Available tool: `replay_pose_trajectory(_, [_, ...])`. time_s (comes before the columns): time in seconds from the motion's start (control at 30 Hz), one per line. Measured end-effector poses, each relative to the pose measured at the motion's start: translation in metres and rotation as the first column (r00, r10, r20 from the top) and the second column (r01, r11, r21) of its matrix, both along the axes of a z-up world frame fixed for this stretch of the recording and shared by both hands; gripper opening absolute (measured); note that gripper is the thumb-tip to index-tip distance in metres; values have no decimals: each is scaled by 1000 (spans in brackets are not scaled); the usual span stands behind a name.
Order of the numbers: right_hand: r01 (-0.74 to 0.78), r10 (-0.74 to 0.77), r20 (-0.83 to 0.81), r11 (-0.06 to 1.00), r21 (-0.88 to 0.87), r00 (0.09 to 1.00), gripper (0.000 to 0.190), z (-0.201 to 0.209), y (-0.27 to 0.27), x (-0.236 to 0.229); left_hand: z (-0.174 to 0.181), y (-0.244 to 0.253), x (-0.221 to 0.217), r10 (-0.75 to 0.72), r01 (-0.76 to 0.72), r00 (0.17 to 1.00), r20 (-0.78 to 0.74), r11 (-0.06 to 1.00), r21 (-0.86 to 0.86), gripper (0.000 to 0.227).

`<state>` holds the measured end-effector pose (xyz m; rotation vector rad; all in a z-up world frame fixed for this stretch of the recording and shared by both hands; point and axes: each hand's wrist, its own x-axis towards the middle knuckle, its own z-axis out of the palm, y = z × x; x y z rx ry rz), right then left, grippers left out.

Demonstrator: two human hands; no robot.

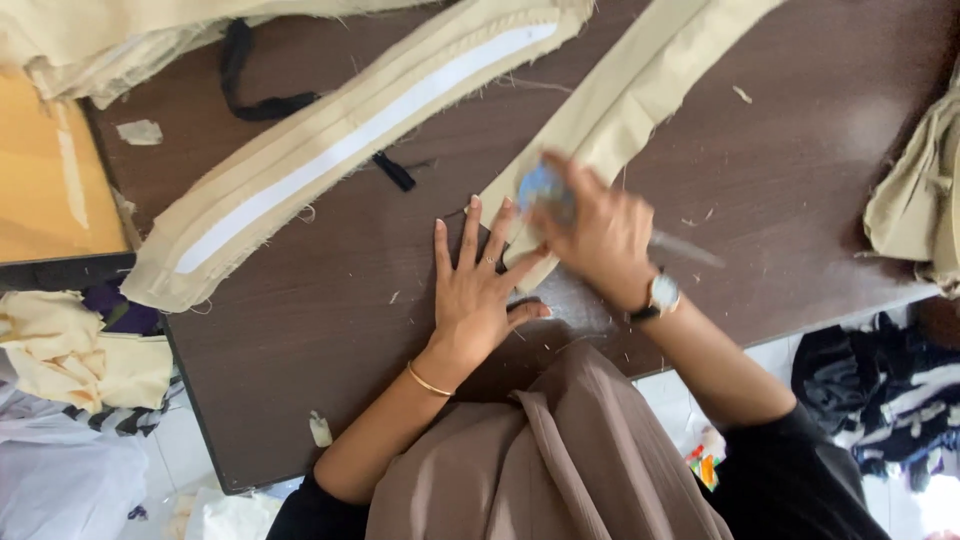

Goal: The person uses scissors to trim the edges of a beige fabric strip with a white seam. They then fold the strip and repeatedly rub the seam with the handle of the scissors to smooth it.

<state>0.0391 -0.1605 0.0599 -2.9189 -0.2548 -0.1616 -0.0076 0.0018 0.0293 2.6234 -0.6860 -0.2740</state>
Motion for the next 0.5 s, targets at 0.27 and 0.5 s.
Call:
replay_pose_trajectory(0.27, [99,-100,68,995,22,993,59,-13,-20,26,-2,7,1,-45,44,998,-32,999,-13,73])
replay_pose_trajectory(0.5, [273,-239,-224,952,139,945,82,-4,-27,33,-35,-4,6,431,-226,845,317,825,-517,21])
